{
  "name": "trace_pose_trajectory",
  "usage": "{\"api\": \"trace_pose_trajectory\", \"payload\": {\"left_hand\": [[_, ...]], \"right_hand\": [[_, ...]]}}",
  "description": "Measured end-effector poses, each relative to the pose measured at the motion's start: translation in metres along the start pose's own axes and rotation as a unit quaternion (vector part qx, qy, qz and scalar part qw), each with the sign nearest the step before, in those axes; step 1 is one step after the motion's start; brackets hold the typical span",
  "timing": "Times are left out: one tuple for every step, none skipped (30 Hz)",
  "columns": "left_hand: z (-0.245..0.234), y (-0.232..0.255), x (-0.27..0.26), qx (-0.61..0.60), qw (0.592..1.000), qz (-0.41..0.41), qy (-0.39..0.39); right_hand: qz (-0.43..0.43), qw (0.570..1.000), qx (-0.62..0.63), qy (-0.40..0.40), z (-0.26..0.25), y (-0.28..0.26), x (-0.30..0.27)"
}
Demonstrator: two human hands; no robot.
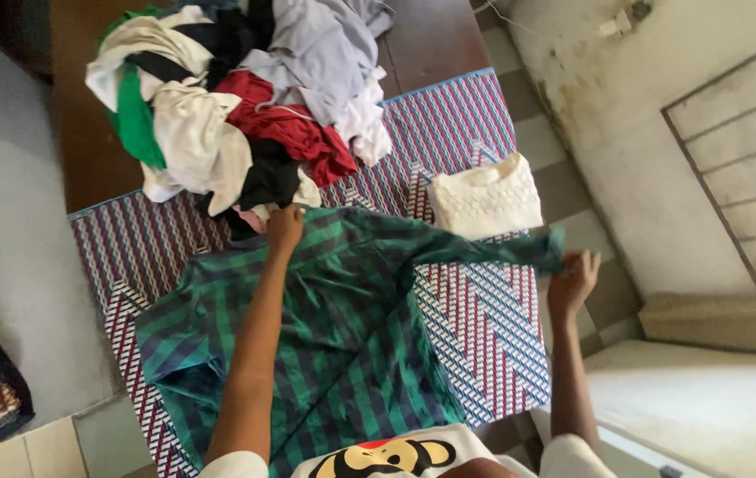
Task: Folding a green checkered shirt and other garments on a table.
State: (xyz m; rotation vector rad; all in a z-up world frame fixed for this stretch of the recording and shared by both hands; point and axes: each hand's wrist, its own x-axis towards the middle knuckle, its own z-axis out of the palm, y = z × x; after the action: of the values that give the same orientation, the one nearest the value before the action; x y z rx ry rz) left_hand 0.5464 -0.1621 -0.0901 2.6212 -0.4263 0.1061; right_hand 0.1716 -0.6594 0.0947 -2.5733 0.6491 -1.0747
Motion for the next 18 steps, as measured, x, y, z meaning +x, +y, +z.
{"api": "trace_pose_trajectory", "payload": {"left_hand": [[-0.005,0.001,0.0,-0.001,1.0,0.004,-0.005],[-0.01,0.002,0.0,0.019,0.999,-0.016,-0.027],[-0.017,0.003,0.0,0.039,0.997,-0.038,-0.048],[-0.018,0.003,0.0,0.04,0.997,-0.035,-0.052],[-0.02,0.001,0.0,0.002,0.999,-0.043,-0.025],[-0.022,-0.002,0.0,-0.037,0.998,-0.05,0.003],[-0.023,-0.003,0.0,-0.036,0.998,-0.05,0.001],[-0.023,-0.004,0.001,-0.073,0.995,-0.067,-0.014],[-0.023,-0.004,0.002,-0.11,0.99,-0.083,-0.029],[-0.015,-0.012,0.004,-0.11,0.99,-0.082,-0.03],[-0.004,-0.02,0.004,-0.121,0.989,-0.084,-0.014],[0.006,-0.027,0.005,-0.131,0.988,-0.085,0.003],[0.007,-0.028,0.004,-0.132,0.988,-0.083,0.0],[0.008,-0.029,0.004,-0.154,0.986,-0.064,0.006],[0.008,-0.03,0.005,-0.175,0.984,-0.045,0.013],[0.003,-0.027,0.004,-0.175,0.983,-0.043,0.012],[-0.001,-0.024,0.005,-0.196,0.978,-0.066,0.006],[-0.005,-0.022,0.005,-0.216,0.972,-0.089,0.0]], "right_hand": [[0.005,1.0,-0.004,0.0,-0.005,-0.007,0.019],[0.015,0.999,0.019,0.021,-0.009,-0.013,0.038],[0.024,0.998,0.044,0.041,-0.012,-0.02,0.058],[0.028,0.998,0.041,0.041,-0.009,-0.021,0.073],[0.015,0.995,0.078,0.058,-0.003,-0.022,0.088],[0.002,0.991,0.114,0.076,0.003,-0.023,0.103],[0.004,0.991,0.114,0.075,0.018,-0.004,0.108],[0.0,0.993,0.094,0.069,0.032,0.014,0.113],[-0.004,0.995,0.074,0.063,0.047,0.033,0.119],[-0.002,0.995,0.073,0.063,0.056,0.043,0.117],[-0.017,0.999,-0.009,0.026,0.063,0.053,0.113],[-0.031,0.995,-0.09,-0.012,0.069,0.064,0.109],[-0.029,0.995,-0.092,-0.011,0.085,0.09,0.096],[0.06,0.982,-0.118,-0.138,0.099,0.117,0.084],[0.144,0.944,-0.138,-0.262,0.115,0.142,0.073],[0.145,0.944,-0.139,-0.261,0.12,0.141,0.068],[0.134,0.954,-0.113,-0.243,0.125,0.14,0.063],[0.123,0.963,-0.086,-0.225,0.13,0.139,0.059]]}}
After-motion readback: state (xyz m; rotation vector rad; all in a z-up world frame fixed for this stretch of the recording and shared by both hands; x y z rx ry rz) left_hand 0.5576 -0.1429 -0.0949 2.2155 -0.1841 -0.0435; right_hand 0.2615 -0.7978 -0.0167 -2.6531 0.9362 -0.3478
